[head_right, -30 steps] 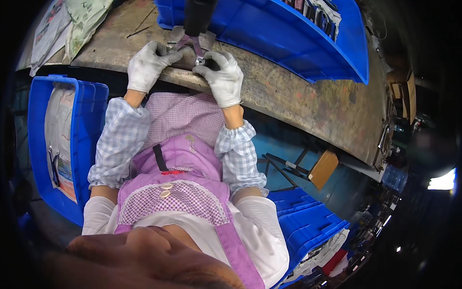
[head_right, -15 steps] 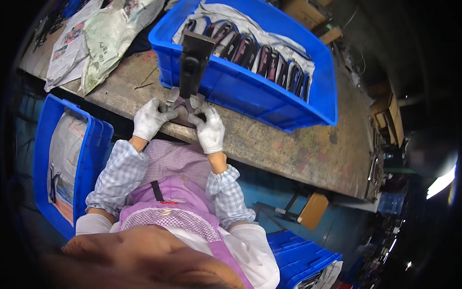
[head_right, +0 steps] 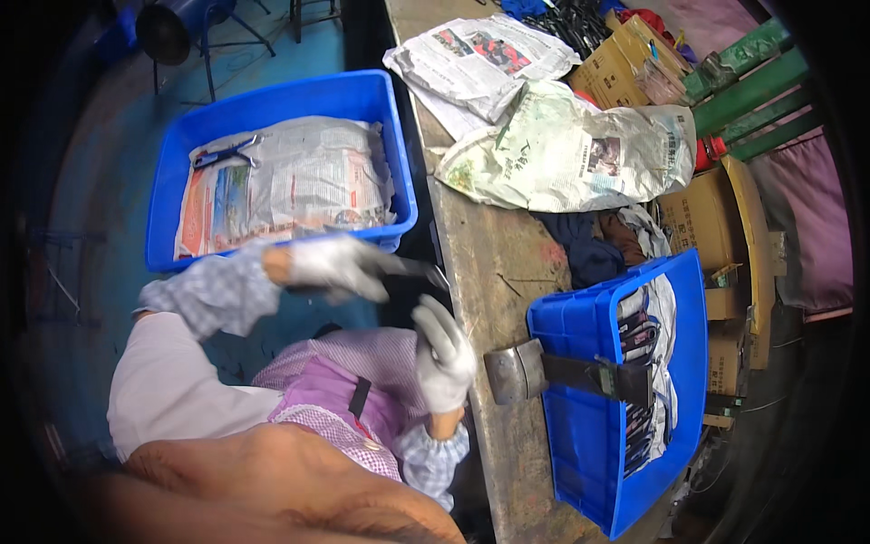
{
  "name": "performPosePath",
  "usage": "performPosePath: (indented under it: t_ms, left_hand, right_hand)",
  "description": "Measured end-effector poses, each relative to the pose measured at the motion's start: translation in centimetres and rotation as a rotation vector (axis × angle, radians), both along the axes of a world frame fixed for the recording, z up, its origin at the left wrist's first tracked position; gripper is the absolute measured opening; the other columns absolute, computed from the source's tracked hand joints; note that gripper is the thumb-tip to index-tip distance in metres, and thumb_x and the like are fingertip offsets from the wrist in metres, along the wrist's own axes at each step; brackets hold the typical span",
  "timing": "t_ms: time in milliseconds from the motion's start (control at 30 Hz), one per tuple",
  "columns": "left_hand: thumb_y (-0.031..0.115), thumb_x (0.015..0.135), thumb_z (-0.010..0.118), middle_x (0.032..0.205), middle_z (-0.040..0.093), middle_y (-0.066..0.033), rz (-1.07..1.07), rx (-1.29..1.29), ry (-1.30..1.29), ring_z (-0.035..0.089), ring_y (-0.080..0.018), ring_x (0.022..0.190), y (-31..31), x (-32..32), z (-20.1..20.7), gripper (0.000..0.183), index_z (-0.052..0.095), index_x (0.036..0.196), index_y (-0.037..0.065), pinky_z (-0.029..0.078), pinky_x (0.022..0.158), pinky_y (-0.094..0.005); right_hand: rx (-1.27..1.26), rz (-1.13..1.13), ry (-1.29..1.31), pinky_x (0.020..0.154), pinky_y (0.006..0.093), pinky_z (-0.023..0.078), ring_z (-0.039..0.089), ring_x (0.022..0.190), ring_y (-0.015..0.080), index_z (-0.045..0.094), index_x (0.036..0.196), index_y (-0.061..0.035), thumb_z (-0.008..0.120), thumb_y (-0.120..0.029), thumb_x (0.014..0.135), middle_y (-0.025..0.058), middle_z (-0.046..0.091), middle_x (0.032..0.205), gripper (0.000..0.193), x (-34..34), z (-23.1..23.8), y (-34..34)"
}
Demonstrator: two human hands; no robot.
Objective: The person sorts and arranges metal parts by hand, moving them from blue bins onto a work surface and into other containers.
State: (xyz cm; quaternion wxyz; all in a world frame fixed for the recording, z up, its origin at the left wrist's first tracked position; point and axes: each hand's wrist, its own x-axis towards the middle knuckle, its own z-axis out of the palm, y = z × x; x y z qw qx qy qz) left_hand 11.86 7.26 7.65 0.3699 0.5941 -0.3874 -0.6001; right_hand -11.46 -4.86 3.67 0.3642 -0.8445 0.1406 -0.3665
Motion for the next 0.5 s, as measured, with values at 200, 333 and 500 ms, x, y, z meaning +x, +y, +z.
performPosePath:
  t_ms: [200,333,500]
  left_hand:
    - [0.022,0.080,0.075,0.117,0.072,-0.0172,0.286,-0.055,-1.157,0.070,-0.0321,0.105,-2.6,25.2,-10.5,0.049,0.068,0.126,0.008,0.054,0.092,-0.0407]
    - [0.023,0.078,0.079,0.117,0.071,-0.0182,0.174,-0.033,-1.193,0.066,-0.0368,0.109,-5.3,32.4,-22.7,0.052,0.068,0.126,0.005,0.051,0.094,-0.0462]
    - [0.010,0.091,0.067,0.134,0.061,-0.0226,0.595,-0.516,-0.975,0.061,-0.0339,0.117,5.0,41.7,-26.1,0.046,0.059,0.134,-0.005,0.047,0.102,-0.0413]
  right_hand:
    - [0.578,-0.512,0.276,0.088,0.0332,0.057,0.072,0.099,0.0245,0.074,0.112,-0.0061,0.064,0.005,0.087,0.0116,0.074,0.112,0.028,-8.4,-5.6,-3.0]
    - [0.028,-0.260,0.555,0.086,0.0384,0.057,0.070,0.097,0.0316,0.075,0.109,-0.0114,0.067,-0.006,0.084,0.0108,0.073,0.113,0.027,-13.6,-2.0,-2.7]
    - [0.269,-0.241,0.702,0.084,0.0364,0.058,0.073,0.093,0.0255,0.076,0.106,-0.0064,0.068,-0.008,0.086,0.0119,0.075,0.107,0.022,-20.5,5.4,-7.8]
